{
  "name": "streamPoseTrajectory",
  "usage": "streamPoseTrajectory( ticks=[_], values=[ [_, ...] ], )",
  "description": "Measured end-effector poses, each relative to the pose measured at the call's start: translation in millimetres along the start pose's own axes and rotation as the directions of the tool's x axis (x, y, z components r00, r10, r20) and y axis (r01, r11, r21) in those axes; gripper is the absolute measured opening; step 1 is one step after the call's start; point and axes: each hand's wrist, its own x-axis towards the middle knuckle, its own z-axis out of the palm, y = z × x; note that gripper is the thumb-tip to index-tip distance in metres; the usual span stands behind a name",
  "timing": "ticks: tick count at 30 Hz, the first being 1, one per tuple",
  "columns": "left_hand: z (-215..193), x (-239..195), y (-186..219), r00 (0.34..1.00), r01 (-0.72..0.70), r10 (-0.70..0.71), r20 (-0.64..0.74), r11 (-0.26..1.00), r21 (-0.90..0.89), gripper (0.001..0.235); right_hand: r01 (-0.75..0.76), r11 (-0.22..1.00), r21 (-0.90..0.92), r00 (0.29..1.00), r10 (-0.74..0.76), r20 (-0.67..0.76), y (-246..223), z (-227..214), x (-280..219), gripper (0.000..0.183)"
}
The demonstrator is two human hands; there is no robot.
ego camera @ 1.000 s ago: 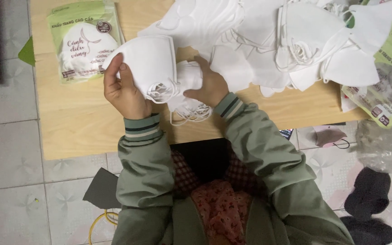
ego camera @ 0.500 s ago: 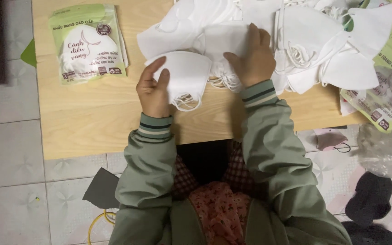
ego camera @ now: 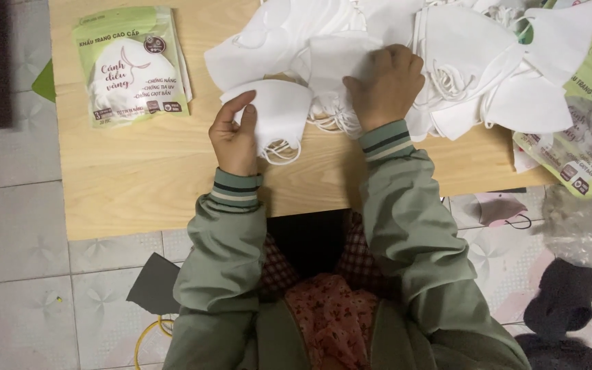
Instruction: Folding and stacking white face masks on a low table for packaging.
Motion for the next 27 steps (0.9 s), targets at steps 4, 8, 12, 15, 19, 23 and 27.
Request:
streamPoseTrajectory(
  ticks=[4,8,12,15,19,23,27],
  values=[
    [0,1,-2,1.0,-0.008,0.008,0.005,1.0,-0.001,0.021,0.007,0.991,0.137,1.0,-0.006,-0.006,-4,-12,-1,0.036],
    [0,1,-6,1.0,-0.022,0.022,0.009,1.0,0.02,0.025,0.01,0.836,0.548,1.0,-0.007,-0.008,-13,-41,2,0.029],
    [6,1,0,1.0,0.008,-0.008,-0.004,0.998,-0.062,0.022,-0.22,0.318,0.922,0.968,-0.043,0.246,-2,-49,0,0.036],
    [7,0,-3,1.0,0.012,-0.014,-0.006,0.985,-0.175,0.027,-0.404,0.12,0.907,0.9,-0.124,0.418,-12,-35,-9,0.033],
    [7,-1,6,1.0,0.026,-0.025,0.004,0.988,-0.15,0.041,-0.581,-0.127,0.804,0.813,-0.135,0.567,-23,-34,-19,0.028],
    [6,1,13,0.994,0.02,-0.031,-0.1,0.994,-0.105,0.051,-0.548,-0.444,0.709,0.834,-0.221,0.506,-18,-38,-17,0.031],
    [6,-1,25,0.993,0.093,-0.105,-0.054,0.976,-0.196,0.062,-0.514,-0.368,0.775,0.857,-0.252,0.449,-30,-26,-22,0.037]
  ],
)
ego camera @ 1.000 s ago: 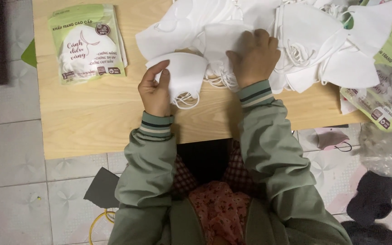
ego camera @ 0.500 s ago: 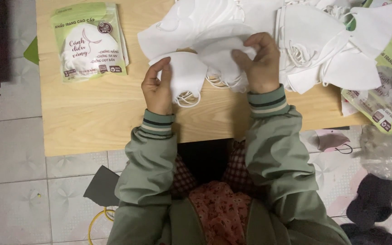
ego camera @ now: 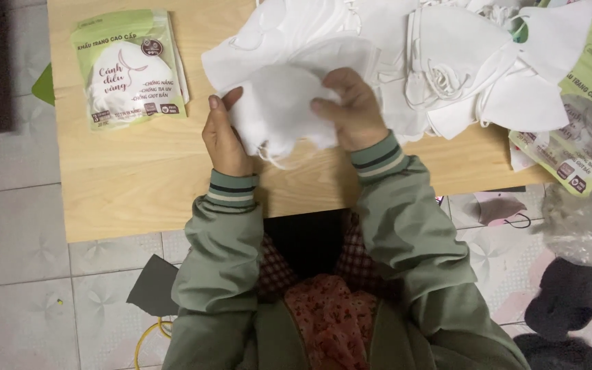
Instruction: Folding and stacking white face masks on a low table for packaging.
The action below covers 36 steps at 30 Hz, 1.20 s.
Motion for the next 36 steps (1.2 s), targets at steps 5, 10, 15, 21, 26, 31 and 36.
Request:
streamPoseTrajectory(
  ticks=[5,10,15,21,26,31,36],
  values=[
    [2,0,-28,0.999,-0.017,0.023,0.028,0.979,-0.205,0.026,-0.116,0.887,-0.447,0.982,0.035,-0.185,36,-2,3,0.043],
    [-10,4,-31,0.979,-0.166,0.169,0.118,0.986,-0.033,0.036,-0.078,0.405,-0.911,0.975,-0.161,-0.155,5,16,4,0.033],
    [-9,2,-31,0.93,-0.353,0.317,0.185,0.913,0.207,0.058,0.018,-0.23,-0.973,0.82,-0.554,0.146,-34,4,24,0.031],
    [-10,6,-31,0.956,-0.292,0.276,0.096,0.881,0.373,0.03,-0.098,-0.405,-0.909,0.913,-0.401,0.08,-10,-55,33,0.06],
    [-12,5,-29,0.967,-0.256,0.247,0.069,0.911,0.324,0.027,-0.086,-0.283,-0.955,0.889,-0.454,0.054,-17,-39,27,0.038],
    [-11,5,-27,0.974,-0.228,0.221,0.054,0.94,0.253,0.025,0.007,-0.263,-0.965,0.832,-0.534,0.152,-29,-24,21,0.032],
    [-10,7,-27,0.965,-0.252,0.262,0.002,0.927,0.277,0.022,0.218,0.366,-0.905,0.847,-0.532,-0.011,-47,-29,15,0.029]
  ],
)
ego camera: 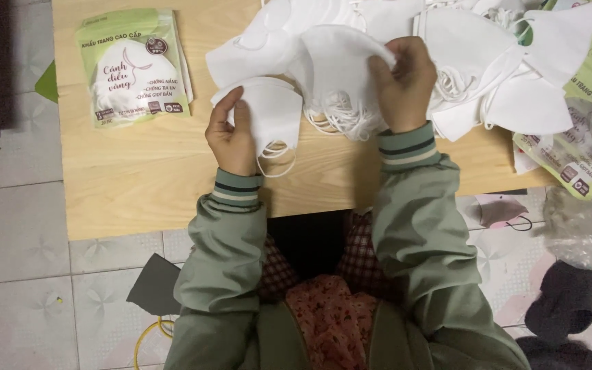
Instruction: Folding and stacking white face masks on a low table for packaging.
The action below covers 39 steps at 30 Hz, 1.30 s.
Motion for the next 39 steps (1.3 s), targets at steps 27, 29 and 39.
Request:
streamPoseTrajectory(
  ticks=[27,29,39],
  values=[
    [-1,1,4,0.927,0.376,-0.342,0.156,0.828,-0.417,0.029,-0.28,0.907,0.314,0.96,0.256,0.115,-32,41,-32,0.013],
    [-2,1,2,0.929,0.37,-0.334,0.16,0.827,-0.423,0.03,-0.366,0.837,0.408,0.93,0.341,0.135,-40,36,-31,0.013],
    [1,3,9,0.897,0.429,-0.421,0.131,0.763,-0.483,0.031,-0.546,0.775,0.318,0.827,0.438,0.351,-29,63,-50,0.017]
  ],
)
